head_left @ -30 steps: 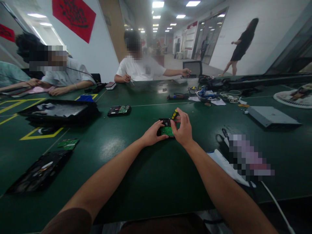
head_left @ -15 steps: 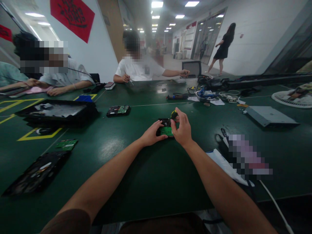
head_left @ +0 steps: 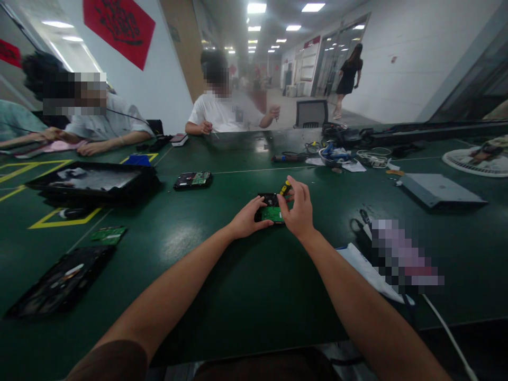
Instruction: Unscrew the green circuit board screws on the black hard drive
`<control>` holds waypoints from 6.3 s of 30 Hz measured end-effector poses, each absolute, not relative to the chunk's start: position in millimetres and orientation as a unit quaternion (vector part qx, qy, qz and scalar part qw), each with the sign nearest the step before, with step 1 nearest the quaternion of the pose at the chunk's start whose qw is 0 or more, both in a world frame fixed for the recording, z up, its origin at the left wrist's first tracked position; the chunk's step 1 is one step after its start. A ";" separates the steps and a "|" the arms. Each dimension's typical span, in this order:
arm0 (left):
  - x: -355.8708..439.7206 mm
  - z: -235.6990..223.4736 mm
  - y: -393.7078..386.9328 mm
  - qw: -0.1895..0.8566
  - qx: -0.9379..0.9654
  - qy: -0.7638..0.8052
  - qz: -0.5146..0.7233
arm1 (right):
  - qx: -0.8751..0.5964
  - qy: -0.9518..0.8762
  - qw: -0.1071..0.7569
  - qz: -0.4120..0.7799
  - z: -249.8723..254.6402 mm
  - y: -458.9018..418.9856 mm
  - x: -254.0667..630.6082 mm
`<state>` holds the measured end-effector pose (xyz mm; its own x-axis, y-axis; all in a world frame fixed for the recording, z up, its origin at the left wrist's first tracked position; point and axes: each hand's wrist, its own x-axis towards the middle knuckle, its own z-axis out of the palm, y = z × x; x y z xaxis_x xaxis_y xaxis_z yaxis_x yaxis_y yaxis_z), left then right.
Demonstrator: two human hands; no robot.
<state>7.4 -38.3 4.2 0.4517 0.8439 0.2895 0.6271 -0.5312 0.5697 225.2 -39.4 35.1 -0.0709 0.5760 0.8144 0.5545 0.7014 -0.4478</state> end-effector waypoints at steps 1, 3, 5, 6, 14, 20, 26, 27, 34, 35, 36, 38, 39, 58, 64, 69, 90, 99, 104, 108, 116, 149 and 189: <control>7.4 4.2 -38.4 0.195 0.829 0.443 0.279 | -0.385 -0.733 0.561 0.010 35.4 -39.7 225.1; 7.4 4.1 -38.5 0.195 0.829 0.442 0.281 | -0.380 -0.738 0.558 0.013 36.1 -40.3 224.8; 7.3 3.8 -38.6 0.195 0.829 0.443 0.280 | -0.374 -0.743 0.555 0.020 36.3 -40.4 224.5; 7.3 3.8 -38.6 0.195 0.829 0.443 0.280 | -0.373 -0.743 0.554 0.021 36.3 -40.4 224.5; 6.9 5.3 -39.1 0.194 0.831 0.444 0.273 | -0.384 -0.733 0.561 0.008 38.9 -41.5 224.5; 6.4 1.3 -36.9 0.190 0.829 0.446 0.278 | -0.390 -0.704 0.593 -0.019 52.3 -46.4 222.8; 6.1 -0.6 -36.4 0.191 0.827 0.449 0.278 | -0.397 -0.671 0.612 0.132 57.3 -50.7 220.1; 6.2 -0.8 -36.4 0.191 0.827 0.448 0.280 | -0.389 -0.665 0.614 0.171 57.3 -51.2 219.7; 6.5 0.4 -36.1 0.194 0.826 0.452 0.276 | -0.385 -0.666 0.579 0.271 62.2 -53.4 221.8; 6.6 1.2 -36.4 0.195 0.826 0.452 0.275 | -0.386 -0.668 0.574 0.276 63.0 -53.5 222.4; 6.8 2.0 -36.9 0.195 0.826 0.452 0.275 | -0.386 -0.667 0.569 0.286 63.5 -53.4 222.9; 7.1 3.9 -38.0 0.198 0.824 0.453 0.276 | -0.384 -0.662 0.560 0.318 63.6 -53.4 223.3; 7.3 4.8 -38.5 0.199 0.823 0.454 0.277 | -0.382 -0.659 0.554 0.335 63.2 -53.4 223.2; 8.2 8.4 -40.4 0.196 0.826 0.448 0.281 | -0.343 -0.636 0.555 0.412 58.1 -50.7 224.5; 7.4 6.7 -39.7 0.188 0.829 0.444 0.283 | -0.329 -0.614 0.545 0.467 57.1 -51.1 223.7; 6.3 5.2 -39.1 0.187 0.831 0.439 0.286 | -0.345 -0.616 0.550 0.446 52.0 -48.9 223.6; 4.7 3.2 -37.9 0.187 0.834 0.434 0.285 | -0.389 -0.654 0.527 0.379 73.2 -41.8 216.8; 4.8 3.1 -38.1 0.197 0.828 0.443 0.283 | -0.384 -0.689 0.474 0.392 84.0 -34.6 222.7; 5.6 4.5 -39.1 0.200 0.823 0.449 0.285 | -0.419 -0.733 0.442 0.304 101.5 -32.5 229.1; 5.1 6.0 -40.2 0.202 0.821 0.454 0.280 | -0.446 -0.732 0.430 0.282 113.6 -33.1 231.4; 6.6 7.2 -40.8 0.200 0.820 0.457 0.281 | -0.440 -0.767 0.374 0.280 127.2 -38.1 236.0; 3.2 7.3 -40.4 0.198 0.829 0.449 0.268 | -0.473 -0.828 0.277 0.120 138.2 -42.3 228.6; 4.0 7.0 -41.0 0.200 0.825 0.452 0.273 | -0.463 -0.726 0.404 0.310 118.4 -26.9 221.8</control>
